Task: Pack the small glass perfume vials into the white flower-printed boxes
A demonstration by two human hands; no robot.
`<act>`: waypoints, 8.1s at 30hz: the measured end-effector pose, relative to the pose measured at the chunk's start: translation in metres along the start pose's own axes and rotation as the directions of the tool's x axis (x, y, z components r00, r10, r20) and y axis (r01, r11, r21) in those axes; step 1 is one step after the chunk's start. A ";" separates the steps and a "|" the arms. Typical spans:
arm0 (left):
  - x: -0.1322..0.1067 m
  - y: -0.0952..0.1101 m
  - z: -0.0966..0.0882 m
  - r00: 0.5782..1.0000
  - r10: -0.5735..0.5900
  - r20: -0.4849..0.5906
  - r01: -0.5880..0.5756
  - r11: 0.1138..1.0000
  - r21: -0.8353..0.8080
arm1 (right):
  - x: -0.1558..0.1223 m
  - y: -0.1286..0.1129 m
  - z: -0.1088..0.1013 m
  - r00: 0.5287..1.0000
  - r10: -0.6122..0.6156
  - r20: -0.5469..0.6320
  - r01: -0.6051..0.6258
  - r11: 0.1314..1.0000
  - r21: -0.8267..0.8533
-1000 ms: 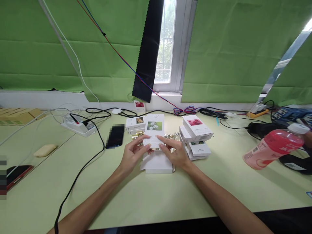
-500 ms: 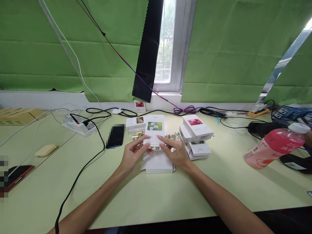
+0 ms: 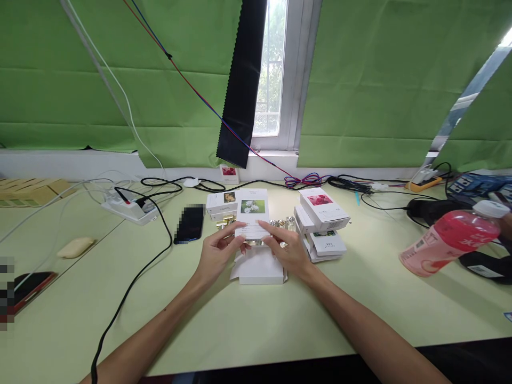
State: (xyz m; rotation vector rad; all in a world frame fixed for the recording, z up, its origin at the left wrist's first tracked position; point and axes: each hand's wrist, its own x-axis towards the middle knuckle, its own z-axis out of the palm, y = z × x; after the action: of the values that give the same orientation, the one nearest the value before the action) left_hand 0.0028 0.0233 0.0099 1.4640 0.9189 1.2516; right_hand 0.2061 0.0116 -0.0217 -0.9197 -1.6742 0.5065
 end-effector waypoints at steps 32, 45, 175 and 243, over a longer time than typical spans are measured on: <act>0.000 0.001 0.001 0.999 0.035 -0.002 -0.035 0.999 0.026 | 0.001 0.000 0.001 1.000 0.017 -0.003 -0.017 1.000 0.004; -0.001 0.000 0.000 0.999 0.036 0.009 -0.036 0.999 0.040 | 0.001 0.002 0.002 0.999 -0.028 -0.038 0.027 0.999 -0.017; -0.009 0.013 -0.007 0.630 -0.171 0.757 -0.375 0.787 0.490 | 0.001 -0.012 0.006 0.969 0.014 -0.248 -0.040 0.994 -0.102; -0.005 0.015 -0.009 0.788 0.599 0.142 -0.526 0.537 0.659 | 0.001 -0.018 0.000 0.979 -0.076 -0.187 0.042 0.983 -0.179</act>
State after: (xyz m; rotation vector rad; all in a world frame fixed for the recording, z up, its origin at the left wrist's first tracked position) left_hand -0.0077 0.0163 0.0235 2.4575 1.0688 1.5478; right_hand 0.1999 0.0011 -0.0081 -1.0093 -1.5806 0.2246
